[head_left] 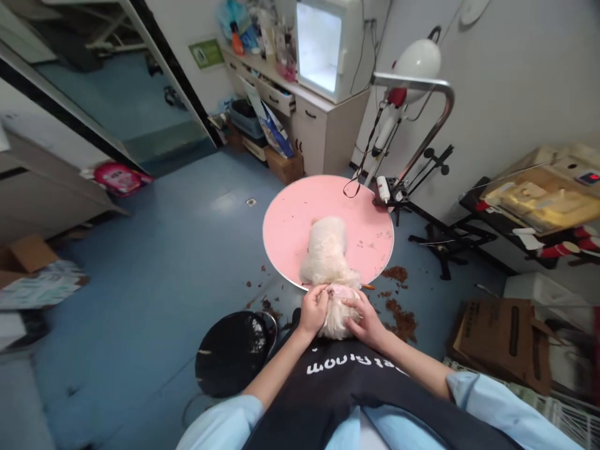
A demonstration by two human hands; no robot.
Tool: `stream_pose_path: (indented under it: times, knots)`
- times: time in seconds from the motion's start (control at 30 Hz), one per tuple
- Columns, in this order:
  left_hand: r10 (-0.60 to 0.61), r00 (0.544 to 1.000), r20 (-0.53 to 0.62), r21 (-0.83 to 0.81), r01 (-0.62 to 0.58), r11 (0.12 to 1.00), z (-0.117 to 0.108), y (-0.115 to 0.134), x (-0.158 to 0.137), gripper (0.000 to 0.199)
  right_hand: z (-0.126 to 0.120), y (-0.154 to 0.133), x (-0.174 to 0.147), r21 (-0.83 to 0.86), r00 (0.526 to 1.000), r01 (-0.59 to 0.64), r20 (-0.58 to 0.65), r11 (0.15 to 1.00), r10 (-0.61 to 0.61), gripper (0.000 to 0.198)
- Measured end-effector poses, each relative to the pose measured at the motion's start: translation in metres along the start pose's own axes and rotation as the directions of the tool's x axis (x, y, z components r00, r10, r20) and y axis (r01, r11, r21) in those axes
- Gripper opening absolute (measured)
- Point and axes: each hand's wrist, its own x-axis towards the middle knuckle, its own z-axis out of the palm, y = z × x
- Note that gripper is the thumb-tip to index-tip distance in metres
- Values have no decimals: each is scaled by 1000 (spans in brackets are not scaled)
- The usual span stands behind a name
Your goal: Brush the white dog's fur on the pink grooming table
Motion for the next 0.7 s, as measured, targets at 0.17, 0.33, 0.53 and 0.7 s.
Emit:
stream_pose_path:
  times: [0.17, 0.33, 0.53, 0.7]
  knots:
    - [24, 997, -70, -18, -26, 1000, 10, -4, 12, 32, -17, 11, 41, 146, 953, -277, -83, 950, 291, 46]
    - [-32, 958, -284, 24, 41, 999, 50, 10, 4, 22, -64, 38, 88, 41, 964, -157, 223, 987, 144, 45]
    - [-164, 800, -578, 3, 203, 979, 58, -11, -64, 21, -93, 54, 165, -236, 886, 3, 452, 972, 107, 45]
    - [-618, 361, -699, -286, 651, 703, 59, -65, -220, 16, -80, 44, 174, -220, 860, 99, 509, 971, 27, 37]
